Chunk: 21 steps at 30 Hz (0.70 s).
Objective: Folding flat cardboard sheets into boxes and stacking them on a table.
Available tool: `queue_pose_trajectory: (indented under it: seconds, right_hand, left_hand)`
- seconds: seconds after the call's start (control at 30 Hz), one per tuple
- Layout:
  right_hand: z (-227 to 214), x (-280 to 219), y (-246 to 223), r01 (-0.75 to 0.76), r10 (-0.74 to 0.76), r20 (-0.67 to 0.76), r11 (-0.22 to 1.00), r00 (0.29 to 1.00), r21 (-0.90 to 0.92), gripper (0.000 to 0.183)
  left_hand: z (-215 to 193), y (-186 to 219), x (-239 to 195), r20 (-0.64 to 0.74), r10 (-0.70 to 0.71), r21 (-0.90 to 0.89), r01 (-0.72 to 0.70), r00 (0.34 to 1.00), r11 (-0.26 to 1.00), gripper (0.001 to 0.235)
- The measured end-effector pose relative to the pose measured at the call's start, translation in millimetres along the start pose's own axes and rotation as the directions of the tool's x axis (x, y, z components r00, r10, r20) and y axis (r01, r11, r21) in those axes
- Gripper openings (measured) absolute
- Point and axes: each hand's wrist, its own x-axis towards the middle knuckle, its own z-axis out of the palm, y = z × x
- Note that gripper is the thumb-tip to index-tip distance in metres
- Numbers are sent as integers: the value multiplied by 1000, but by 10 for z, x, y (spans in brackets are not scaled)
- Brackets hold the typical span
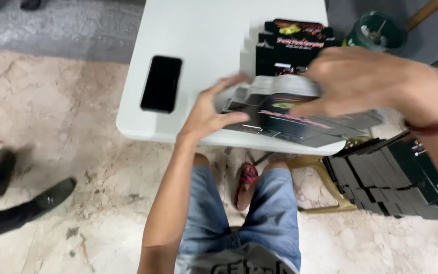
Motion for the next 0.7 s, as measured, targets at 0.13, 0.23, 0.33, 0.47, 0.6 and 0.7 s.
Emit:
queue_pose_trajectory:
  seconds: [0.13, 0.23, 0.33, 0.47, 0.6, 0.7]
  right_hand:
    - [837, 119, 811, 601, -500, -408, 782, 764, 166, 58]
    - [1616, 75, 673, 690, -405, -560, 445, 723, 570, 45]
    - [2195, 76, 38, 567, 6, -609, 357, 794, 743, 39]
    - [3184, 219, -341, 432, 155, -526, 404, 836, 806, 30]
    - [3469, 494, -748, 125, 419, -286, 372, 862, 920, 52]
    - [3527, 677, -644, 67, 423, -212, 333, 881, 941, 65]
  left_hand:
    - [131, -284, -924, -86, 108, -957, -112, 990, 269, 127]
    - [527, -484, -1658, 68, -17, -955, 70, 998, 288, 120]
    - [764, -219, -1731, -155, -586, -517, 440, 795, 734, 103]
    - [777, 71, -1747, -425, -575, -17, 628, 700, 778, 35]
    - [912, 131, -2182, -447, -440, 293, 592, 779, 751, 34]
    - [855, 197, -2245, -389, -498, 295, 617, 775, 729, 38]
